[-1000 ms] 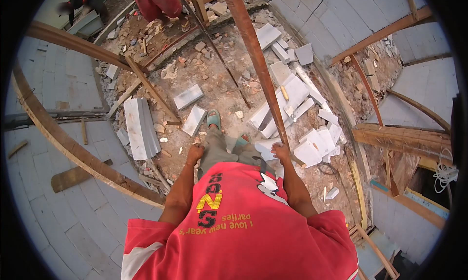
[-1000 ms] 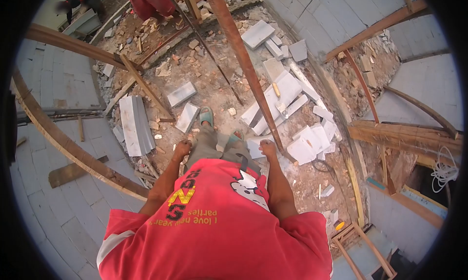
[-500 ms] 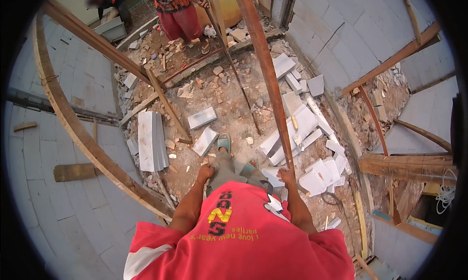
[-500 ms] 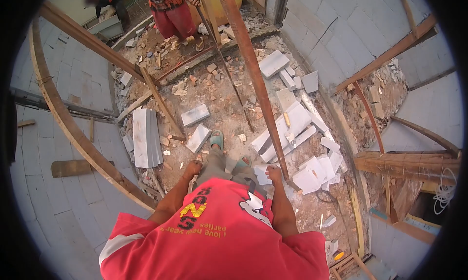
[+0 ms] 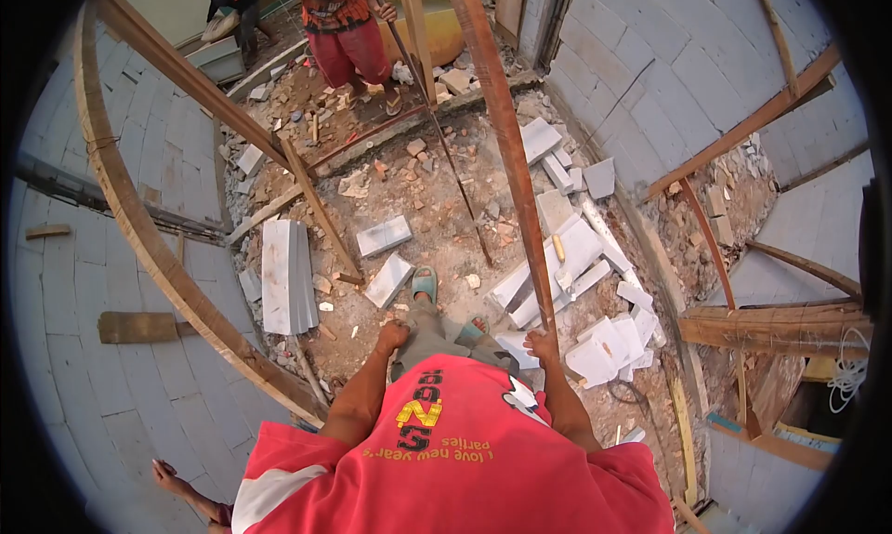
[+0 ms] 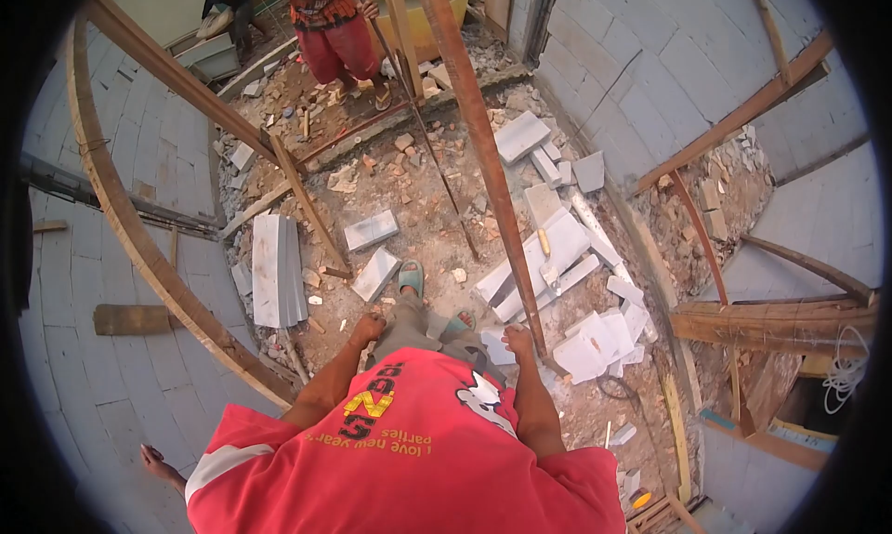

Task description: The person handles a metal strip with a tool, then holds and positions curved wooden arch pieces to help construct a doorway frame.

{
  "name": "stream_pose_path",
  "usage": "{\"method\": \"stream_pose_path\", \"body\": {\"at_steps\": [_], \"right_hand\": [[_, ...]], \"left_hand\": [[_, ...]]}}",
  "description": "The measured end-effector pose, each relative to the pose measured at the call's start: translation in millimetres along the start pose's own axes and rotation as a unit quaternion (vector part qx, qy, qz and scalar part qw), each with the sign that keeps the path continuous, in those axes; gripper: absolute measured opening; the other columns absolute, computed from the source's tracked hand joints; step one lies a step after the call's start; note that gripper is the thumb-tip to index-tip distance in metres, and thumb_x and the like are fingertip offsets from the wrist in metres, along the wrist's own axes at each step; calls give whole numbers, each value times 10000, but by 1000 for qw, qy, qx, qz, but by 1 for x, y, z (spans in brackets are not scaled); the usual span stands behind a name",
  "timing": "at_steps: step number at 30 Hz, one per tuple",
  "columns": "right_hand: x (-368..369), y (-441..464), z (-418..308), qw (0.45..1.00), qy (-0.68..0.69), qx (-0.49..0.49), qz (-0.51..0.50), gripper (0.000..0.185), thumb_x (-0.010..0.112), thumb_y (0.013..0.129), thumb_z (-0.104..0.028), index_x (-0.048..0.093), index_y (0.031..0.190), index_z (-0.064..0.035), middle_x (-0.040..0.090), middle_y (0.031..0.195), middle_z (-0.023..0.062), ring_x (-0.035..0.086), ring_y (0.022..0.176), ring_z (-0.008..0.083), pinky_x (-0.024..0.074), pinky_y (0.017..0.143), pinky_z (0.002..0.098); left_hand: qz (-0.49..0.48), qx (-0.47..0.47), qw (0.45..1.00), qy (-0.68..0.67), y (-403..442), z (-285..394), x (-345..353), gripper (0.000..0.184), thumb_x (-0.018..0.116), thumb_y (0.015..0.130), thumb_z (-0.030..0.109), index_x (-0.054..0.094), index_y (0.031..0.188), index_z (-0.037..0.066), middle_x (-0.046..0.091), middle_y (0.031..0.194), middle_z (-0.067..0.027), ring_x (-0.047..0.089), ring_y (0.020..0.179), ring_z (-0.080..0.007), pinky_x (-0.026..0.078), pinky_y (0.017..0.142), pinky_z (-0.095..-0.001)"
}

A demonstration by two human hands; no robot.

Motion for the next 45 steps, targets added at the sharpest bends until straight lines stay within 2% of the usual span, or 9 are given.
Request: {"method": "stream_pose_path", "body": {"at_steps": [4,11,13,14,24,26,33,35,45], "right_hand": [[0,3,-1,1000,-10,9,1,240,576,832,-237,567,977,-47,610,825,61,614,688,154,467,512,280],[-2,-1,-8,1000,-3,-22,2,222,569,840,-240,570,972,-62,607,809,40,611,694,144,464,525,280],[-2,-3,-9,1000,-4,-10,4,225,568,843,-241,572,980,-63,609,813,40,613,695,146,466,530,284],[-1,-4,-7,1000,-5,1,3,228,567,846,-242,573,989,-64,611,816,40,614,697,148,468,535,288],[-4,1,9,1000,7,15,6,229,572,846,-254,579,984,-71,614,818,42,616,683,148,475,530,291],[-5,3,11,1000,0,5,12,231,578,839,-263,582,970,-72,613,812,40,615,674,144,471,506,278],[-4,3,11,1000,14,1,9,210,576,830,-259,591,933,-77,610,800,31,614,670,137,466,493,269],[-4,3,11,1000,2,0,15,210,575,827,-263,595,929,-80,611,800,29,617,675,135,466,496,271],[-4,2,15,999,22,-6,24,208,560,817,-227,608,908,-47,607,774,40,611,639,137,446,445,252]], "left_hand": [[23,61,995,70,-1,2,-3,420,452,782,318,625,1044,39,555,1126,-250,526,1064,-375,408,934,-386],[0,11,1000,-11,13,-25,13,435,462,783,318,612,1067,24,556,1119,-261,518,1072,-384,396,948,-377],[115,116,987,-8,31,-36,19,292,484,772,239,616,832,-14,602,782,-145,586,650,-231,487,548,-344],[83,82,993,-33,21,-27,13,275,490,765,232,612,814,-10,589,730,-125,566,613,-210,468,525,-330],[52,51,996,-53,1,-5,3,245,490,761,204,596,786,-14,590,716,-112,551,610,-201,454,537,-339],[13,38,999,-34,-3,-1,1,405,484,751,278,628,1030,21,599,1040,-246,563,1003,-375,435,873,-389],[20,25,999,-29,2,-5,4,425,491,745,281,620,1057,23,597,1054,-245,555,1021,-382,432,885,-382],[59,56,996,-42,4,-9,7,285,490,784,212,619,885,-21,611,805,-138,576,682,-224,477,593,-356],[93,73,993,-4,4,-17,11,316,496,763,233,624,892,-25,623,779,-177,595,648,-247,478,592,-365]]}}
Point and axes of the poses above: each hand's wrist, its own y-axis towards the middle knuckle, its own x-axis out of the palm, z = x × y, the point moved 3 cm from there along y, towards the middle knuckle
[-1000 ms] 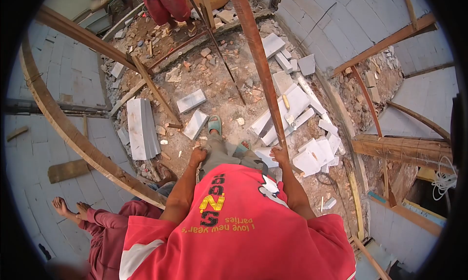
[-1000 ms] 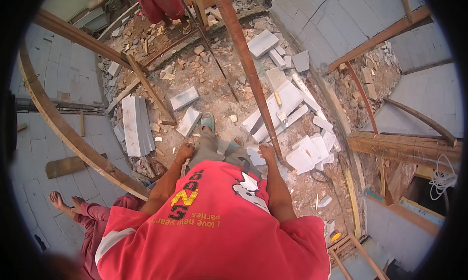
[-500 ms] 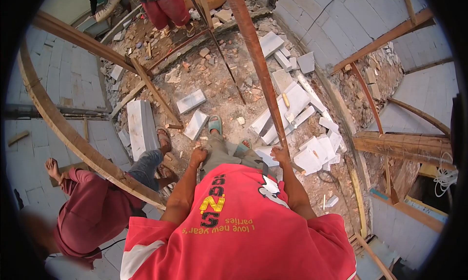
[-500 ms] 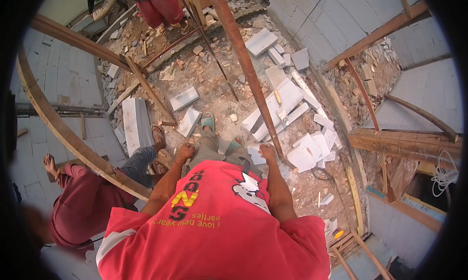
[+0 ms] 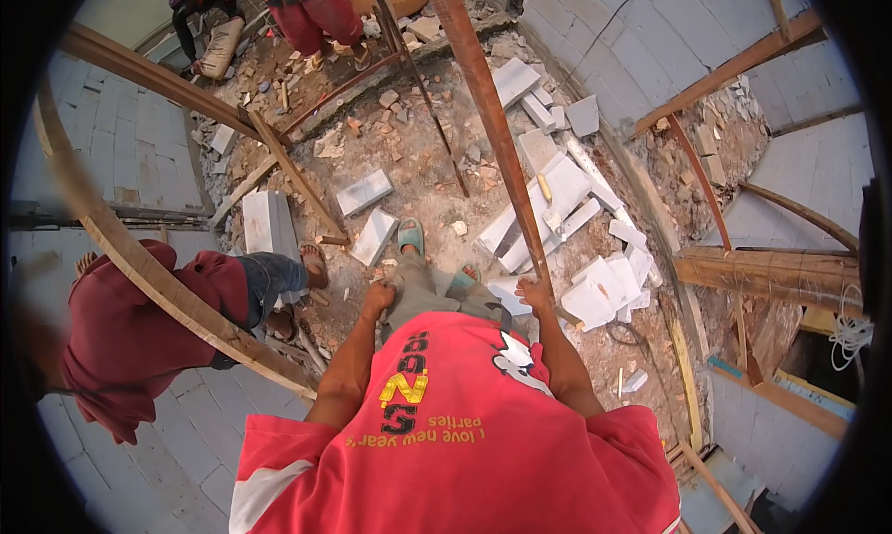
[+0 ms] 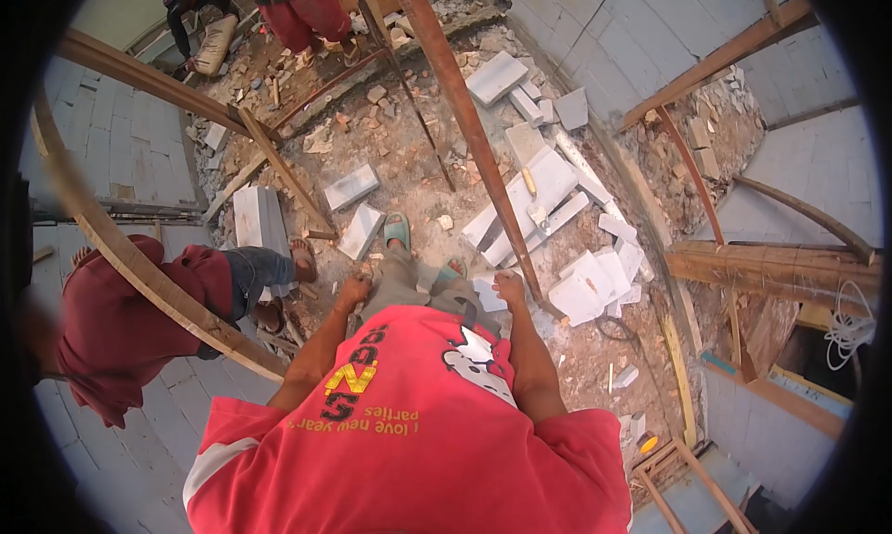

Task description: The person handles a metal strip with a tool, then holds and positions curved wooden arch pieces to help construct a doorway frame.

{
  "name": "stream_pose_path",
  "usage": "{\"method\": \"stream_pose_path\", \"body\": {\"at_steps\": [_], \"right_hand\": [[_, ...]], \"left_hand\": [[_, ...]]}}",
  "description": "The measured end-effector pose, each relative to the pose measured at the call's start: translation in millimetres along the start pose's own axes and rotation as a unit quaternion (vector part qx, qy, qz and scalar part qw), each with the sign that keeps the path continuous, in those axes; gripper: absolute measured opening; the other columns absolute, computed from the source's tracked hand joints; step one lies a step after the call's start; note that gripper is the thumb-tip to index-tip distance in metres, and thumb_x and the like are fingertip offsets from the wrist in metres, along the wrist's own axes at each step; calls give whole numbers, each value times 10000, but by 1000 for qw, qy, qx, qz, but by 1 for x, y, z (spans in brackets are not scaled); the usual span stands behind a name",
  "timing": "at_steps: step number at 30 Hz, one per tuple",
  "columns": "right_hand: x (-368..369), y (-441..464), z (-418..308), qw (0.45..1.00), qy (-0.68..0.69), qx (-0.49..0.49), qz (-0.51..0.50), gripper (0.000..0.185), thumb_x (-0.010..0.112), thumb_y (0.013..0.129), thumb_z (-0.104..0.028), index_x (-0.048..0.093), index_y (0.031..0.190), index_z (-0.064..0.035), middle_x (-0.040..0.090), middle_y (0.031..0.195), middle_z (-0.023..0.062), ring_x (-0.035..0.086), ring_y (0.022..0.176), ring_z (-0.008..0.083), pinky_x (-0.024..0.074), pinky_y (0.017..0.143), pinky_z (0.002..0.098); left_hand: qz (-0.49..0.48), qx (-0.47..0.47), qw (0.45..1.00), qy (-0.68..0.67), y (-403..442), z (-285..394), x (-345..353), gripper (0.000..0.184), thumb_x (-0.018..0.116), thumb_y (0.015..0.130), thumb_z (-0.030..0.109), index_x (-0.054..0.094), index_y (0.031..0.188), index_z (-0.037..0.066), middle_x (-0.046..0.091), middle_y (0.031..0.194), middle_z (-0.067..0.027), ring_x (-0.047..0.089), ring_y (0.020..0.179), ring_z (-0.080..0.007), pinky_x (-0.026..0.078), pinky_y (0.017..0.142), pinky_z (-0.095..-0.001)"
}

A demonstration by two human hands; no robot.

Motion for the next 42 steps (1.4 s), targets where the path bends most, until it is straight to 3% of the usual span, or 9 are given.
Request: {"method": "stream_pose_path", "body": {"at_steps": [3,5,19,21,25,27,30,39,42], "right_hand": [[-1,0,2,1000,-11,-8,1,212,561,815,-230,606,909,-45,607,773,42,611,642,141,446,448,255],[-1,5,5,1000,-13,9,-5,214,563,809,-226,605,917,-45,608,778,45,612,645,143,446,450,258],[4,-1,-5,999,-35,28,-23,226,548,845,-241,576,989,-68,607,857,42,619,725,158,473,553,299],[5,0,-6,999,-42,25,-24,222,552,843,-239,575,982,-68,608,856,43,619,723,157,473,551,299],[4,0,-7,999,-39,16,-15,216,559,842,-232,574,980,-66,611,848,45,621,702,159,474,537,295],[3,5,-1,999,-38,14,-13,215,560,842,-230,574,979,-66,613,847,46,621,695,160,475,532,295],[3,8,1,999,-31,12,-22,219,560,848,-233,574,986,-65,615,847,52,622,692,162,477,530,300],[3,2,1,999,-32,22,-32,234,550,859,-256,571,1010,-78,616,865,52,621,726,168,481,565,313],[3,1,1,1000,-19,9,-14,197,552,812,-203,603,943,-65,601,772,32,603,621,135,450,466,274]], "left_hand": [[-1,-1,1000,20,-5,5,-5,324,492,759,231,632,898,-27,624,797,-189,602,659,-251,479,600,-366],[-99,-55,994,-10,-12,21,-12,443,468,754,298,609,1052,3,565,1091,-272,523,1056,-396,403,922,-402],[-82,-76,993,39,-22,39,-19,485,483,746,326,598,1075,-12,563,1109,-261,530,1066,-377,410,930,-391],[-13,-35,998,56,-10,19,-9,388,516,740,285,632,963,-11,613,936,-272,601,901,-394,459,813,-419],[-17,-49,998,48,-14,24,-13,391,512,745,294,636,960,-10,610,954,-272,592,934,-394,454,828,-416],[-55,-58,995,52,-22,34,-18,456,481,747,327,613,1051,14,579,1082,-251,543,1038,-383,423,911,-401],[-65,-2,995,79,-6,11,-4,448,466,753,324,617,1056,31,576,1094,-244,536,1046,-383,417,921,-397],[-85,-39,995,41,-17,25,-11,432,459,753,305,621,1050,37,578,1099,-232,526,1066,-373,403,936,-395],[-85,-50,995,32,-16,23,-9,425,462,752,298,621,1046,35,580,1091,-236,533,1054,-375,413,924,-397]]}}
Point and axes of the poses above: each hand's wrist, its own y-axis towards the middle knuckle, its own x-axis out of the palm, z = x × y, the point moved 3 cm from there along y, towards the middle knuckle
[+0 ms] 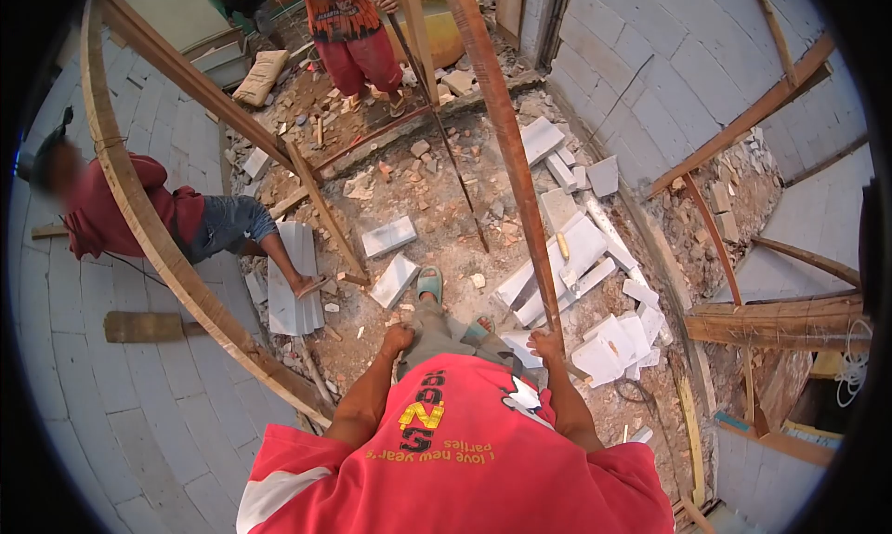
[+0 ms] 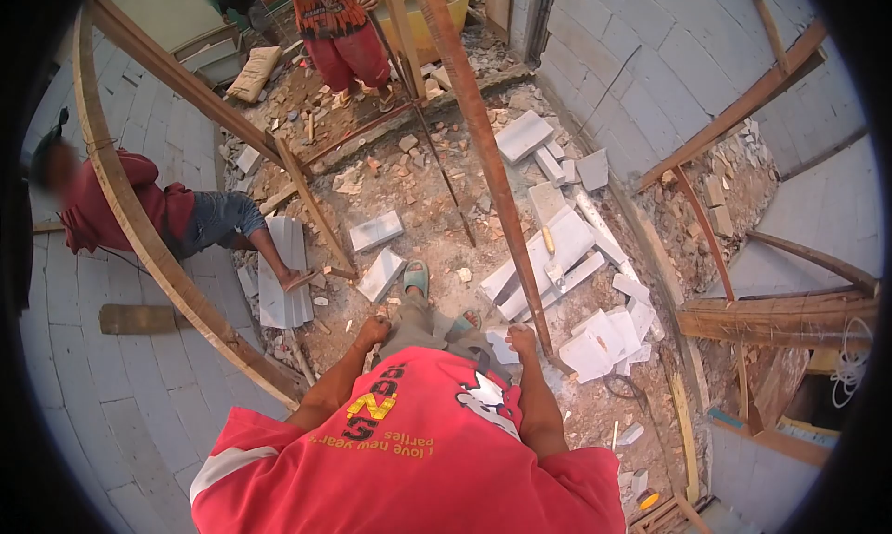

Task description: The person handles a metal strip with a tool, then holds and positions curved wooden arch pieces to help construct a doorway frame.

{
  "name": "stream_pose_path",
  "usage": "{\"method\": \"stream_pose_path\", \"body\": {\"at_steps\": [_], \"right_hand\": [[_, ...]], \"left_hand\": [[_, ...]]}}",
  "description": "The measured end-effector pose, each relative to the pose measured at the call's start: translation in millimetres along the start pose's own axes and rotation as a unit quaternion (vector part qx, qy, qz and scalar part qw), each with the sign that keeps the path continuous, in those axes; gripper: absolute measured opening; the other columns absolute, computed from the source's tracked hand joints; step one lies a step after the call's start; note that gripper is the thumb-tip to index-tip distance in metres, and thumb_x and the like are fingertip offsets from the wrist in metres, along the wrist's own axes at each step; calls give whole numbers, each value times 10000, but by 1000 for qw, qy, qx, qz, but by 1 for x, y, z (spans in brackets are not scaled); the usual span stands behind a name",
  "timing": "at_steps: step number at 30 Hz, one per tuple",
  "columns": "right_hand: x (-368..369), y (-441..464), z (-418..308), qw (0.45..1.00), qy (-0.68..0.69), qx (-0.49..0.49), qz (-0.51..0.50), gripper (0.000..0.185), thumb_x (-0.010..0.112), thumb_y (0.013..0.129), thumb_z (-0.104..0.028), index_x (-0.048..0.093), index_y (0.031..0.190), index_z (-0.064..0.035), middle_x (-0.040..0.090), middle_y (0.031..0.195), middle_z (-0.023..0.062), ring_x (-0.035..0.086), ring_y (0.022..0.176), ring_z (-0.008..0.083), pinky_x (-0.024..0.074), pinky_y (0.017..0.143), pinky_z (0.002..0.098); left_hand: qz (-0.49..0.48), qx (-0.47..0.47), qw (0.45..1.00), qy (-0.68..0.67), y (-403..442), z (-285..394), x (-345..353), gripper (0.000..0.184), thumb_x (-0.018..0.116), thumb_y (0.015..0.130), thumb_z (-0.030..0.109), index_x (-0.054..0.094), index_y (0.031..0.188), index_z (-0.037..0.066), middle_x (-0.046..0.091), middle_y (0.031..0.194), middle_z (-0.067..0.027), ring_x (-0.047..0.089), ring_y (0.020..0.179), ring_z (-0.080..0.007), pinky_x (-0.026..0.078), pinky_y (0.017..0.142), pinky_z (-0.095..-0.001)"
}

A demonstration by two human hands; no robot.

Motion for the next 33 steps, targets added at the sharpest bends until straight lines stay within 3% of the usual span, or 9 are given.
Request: {"method": "stream_pose_path", "body": {"at_steps": [3,5,10,12,14,16,20,31,33], "right_hand": [[0,1,1,1000,1,3,0,204,553,816,-208,603,954,-66,603,775,31,603,622,132,451,469,272],[-1,1,1,999,-28,10,-15,219,546,858,-252,574,1002,-89,614,862,45,620,725,163,479,564,310],[-3,6,6,1000,-13,21,-19,209,544,860,-254,572,985,-89,606,853,37,616,715,158,473,542,307],[-2,3,3,999,-17,18,-21,221,545,859,-256,572,995,-84,604,866,43,615,723,157,469,541,300],[-2,0,5,999,-15,30,-22,255,543,860,-269,570,1021,-73,607,885,52,616,748,161,469,556,298],[-3,-5,0,1000,-18,16,-19,278,547,847,-266,574,1035,-62,614,900,58,617,768,166,470,569,303],[-4,-7,2,999,-17,22,-23,290,551,831,-261,584,1030,-53,619,919,60,618,784,167,471,577,307],[-2,-9,6,1000,-12,9,-5,261,555,825,-270,590,996,-76,617,862,33,620,732,150,464,546,287],[0,-12,8,1000,-5,10,-5,256,556,825,-270,590,990,-78,617,859,32,620,729,149,463,542,284]], "left_hand": [[0,4,1000,6,-2,3,-3,417,464,753,294,623,1037,33,588,1070,-237,543,1035,-380,421,910,-402],[6,4,1000,0,-4,5,-3,411,463,756,292,624,1029,31,590,1059,-239,546,1025,-383,424,904,-406],[21,42,999,25,-8,8,-4,399,460,765,292,625,1015,28,593,1041,-245,548,1011,-392,426,896,-413],[7,10,999,-47,-3,-1,2,397,457,772,293,625,1022,33,590,1043,-250,548,1009,-393,426,893,-413],[4,23,999,-37,0,-9,5,395,461,773,293,625,1024,35,590,1044,-250,550,1005,-392,428,889,-412],[44,70,996,-44,6,-14,4,282,519,752,211,630,904,0,600,704,-123,568,564,-191,459,510,-316],[34,44,996,-74,14,-28,12,258,508,776,205,615,880,-4,594,720,-102,565,602,-186,459,492,-321],[23,55,997,-40,7,-20,4,321,500,796,233,635,993,18,614,758,-97,577,633,-188,480,540,-315],[10,34,998,-51,0,-15,2,393,479,774,289,611,1005,-1,589,1006,-274,554,983,-409,434,857,-408]]}}
Point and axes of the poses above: each hand's wrist, its own y-axis towards the middle knuckle, its own x-axis out of the palm, z = x × y, the point moved 3 cm from there along y, towards the middle knuckle
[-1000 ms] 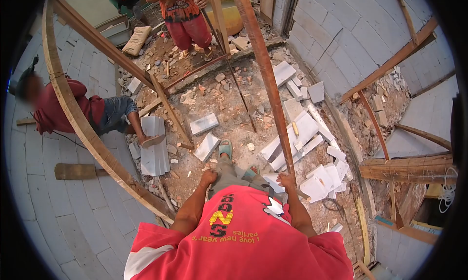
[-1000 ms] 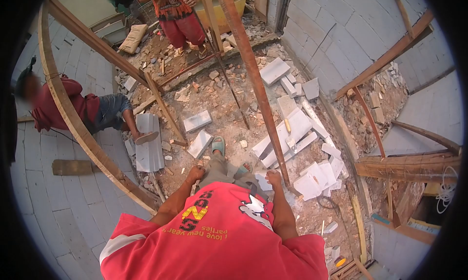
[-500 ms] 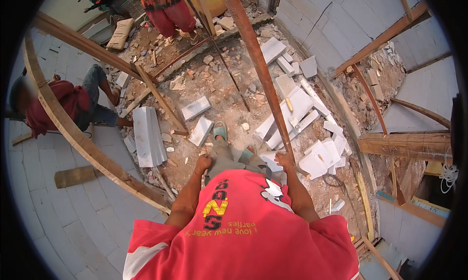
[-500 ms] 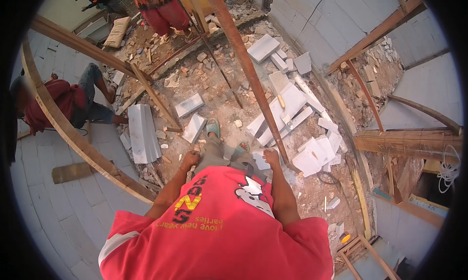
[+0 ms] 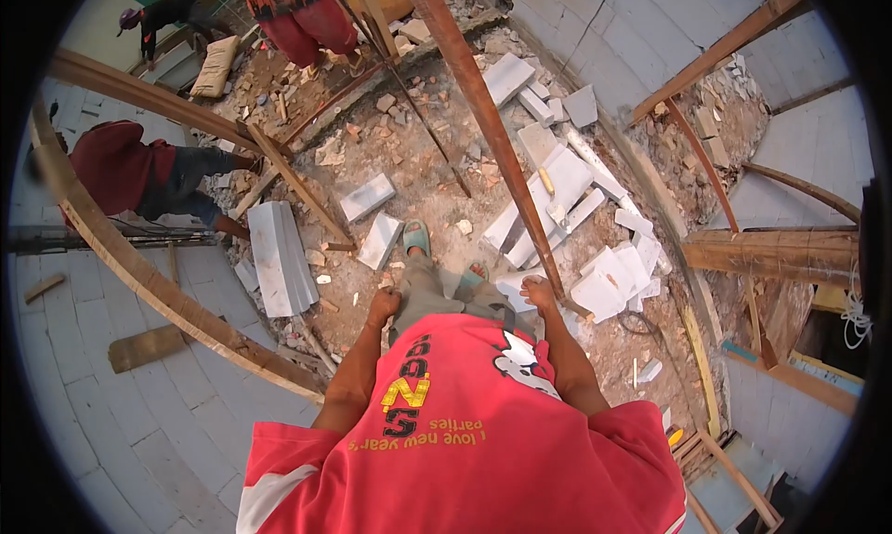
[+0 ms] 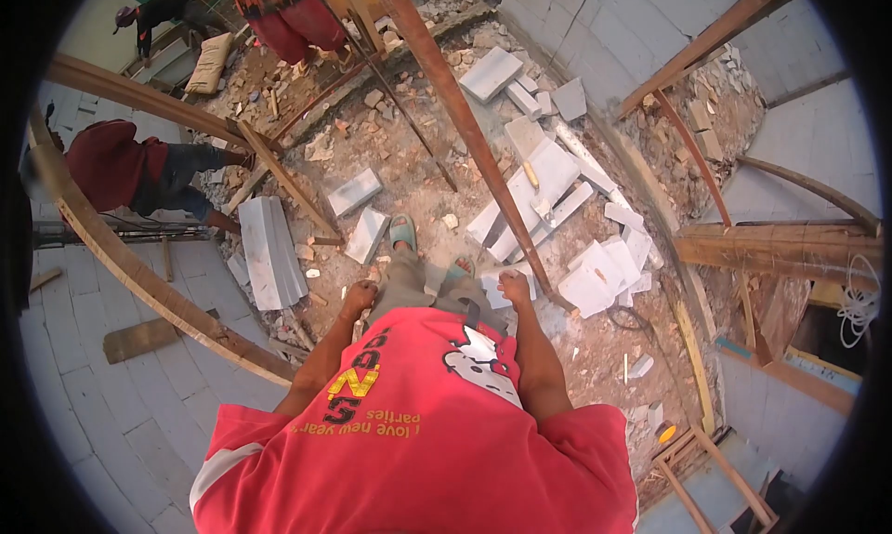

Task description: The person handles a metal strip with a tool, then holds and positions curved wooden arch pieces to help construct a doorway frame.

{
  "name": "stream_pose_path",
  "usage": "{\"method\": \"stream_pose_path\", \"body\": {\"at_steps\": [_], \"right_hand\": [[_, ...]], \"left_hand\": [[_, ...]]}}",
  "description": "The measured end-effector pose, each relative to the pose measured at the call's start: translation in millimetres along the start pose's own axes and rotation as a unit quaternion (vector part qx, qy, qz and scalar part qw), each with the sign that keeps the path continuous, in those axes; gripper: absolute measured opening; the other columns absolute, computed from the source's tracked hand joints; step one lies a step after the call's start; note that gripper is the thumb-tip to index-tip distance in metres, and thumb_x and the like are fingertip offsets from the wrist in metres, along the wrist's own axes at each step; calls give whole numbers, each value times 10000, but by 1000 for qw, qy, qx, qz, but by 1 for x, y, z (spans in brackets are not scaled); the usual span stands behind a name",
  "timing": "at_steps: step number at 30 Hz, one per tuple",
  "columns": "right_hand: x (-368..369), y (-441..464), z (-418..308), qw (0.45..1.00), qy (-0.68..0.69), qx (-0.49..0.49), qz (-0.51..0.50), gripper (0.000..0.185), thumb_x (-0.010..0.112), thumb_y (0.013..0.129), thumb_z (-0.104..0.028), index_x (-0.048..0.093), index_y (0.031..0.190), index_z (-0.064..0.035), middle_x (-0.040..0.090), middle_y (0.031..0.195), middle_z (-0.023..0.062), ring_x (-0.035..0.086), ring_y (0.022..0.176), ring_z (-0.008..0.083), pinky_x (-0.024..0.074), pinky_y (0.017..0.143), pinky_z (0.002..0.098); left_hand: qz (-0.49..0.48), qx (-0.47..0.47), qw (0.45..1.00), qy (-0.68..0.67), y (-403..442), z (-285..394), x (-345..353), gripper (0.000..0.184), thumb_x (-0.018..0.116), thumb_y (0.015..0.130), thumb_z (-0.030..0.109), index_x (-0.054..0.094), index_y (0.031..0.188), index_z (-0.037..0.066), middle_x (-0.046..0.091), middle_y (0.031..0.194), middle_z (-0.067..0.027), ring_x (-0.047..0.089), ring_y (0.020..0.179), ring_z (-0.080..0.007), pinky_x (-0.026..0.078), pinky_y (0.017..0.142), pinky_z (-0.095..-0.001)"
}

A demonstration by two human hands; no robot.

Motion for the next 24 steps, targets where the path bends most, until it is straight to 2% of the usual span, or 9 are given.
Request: {"method": "stream_pose_path", "body": {"at_steps": [9,15,17,19,21,22,24], "right_hand": [[-1,6,5,1000,-8,10,1,265,553,828,-268,584,1003,-72,617,862,36,618,723,150,461,544,285],[0,8,-2,1000,-8,4,-4,274,544,835,-260,581,1027,-67,616,878,44,616,743,161,471,579,306],[1,9,-2,1000,8,0,10,239,549,800,-246,602,934,-56,601,804,44,605,662,145,448,492,272],[0,11,-3,1000,10,-4,8,239,551,801,-247,602,933,-54,601,808,46,606,661,147,448,491,270],[-1,12,-1,1000,-9,16,-9,277,546,832,-261,579,1026,-65,612,897,50,614,768,171,477,616,334],[-1,13,0,1000,-10,12,-11,277,546,832,-261,579,1026,-65,612,897,50,614,768,171,477,616,334],[-2,13,1,1000,5,-1,-1,256,552,807,-241,594,974,-52,608,844,52,612,695,157,459,529,293]], "left_hand": [[-8,-57,998,-20,-6,12,-3,406,475,775,292,607,1022,-2,581,1050,-267,548,1009,-401,426,885,-405],[13,-31,999,-13,12,-14,8,401,458,776,284,614,1006,-5,588,1043,-258,546,1011,-399,418,891,-402],[15,-33,999,-12,9,-10,6,398,458,772,281,617,1001,-3,590,1037,-258,549,1008,-397,420,889,-401],[18,-34,999,-12,7,-3,4,394,459,769,278,621,995,-1,592,1031,-259,551,1005,-395,421,886,-400],[-8,-40,998,-38,1,4,3,387,464,762,275,625,988,5,595,1019,-262,556,995,-395,428,876,-398],[0,-46,999,-26,2,4,3,381,474,754,272,626,985,9,598,1007,-263,561,984,-396,436,863,-396],[0,-34,999,-17,3,4,2,382,475,753,271,625,987,10,597,1008,-264,562,982,-396,436,861,-396]]}}
Point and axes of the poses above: each hand's wrist, its own y-axis towards the middle knuckle, its own x-axis out of the palm, z = x × y, the point moved 3 cm from there along y, towards the middle knuckle
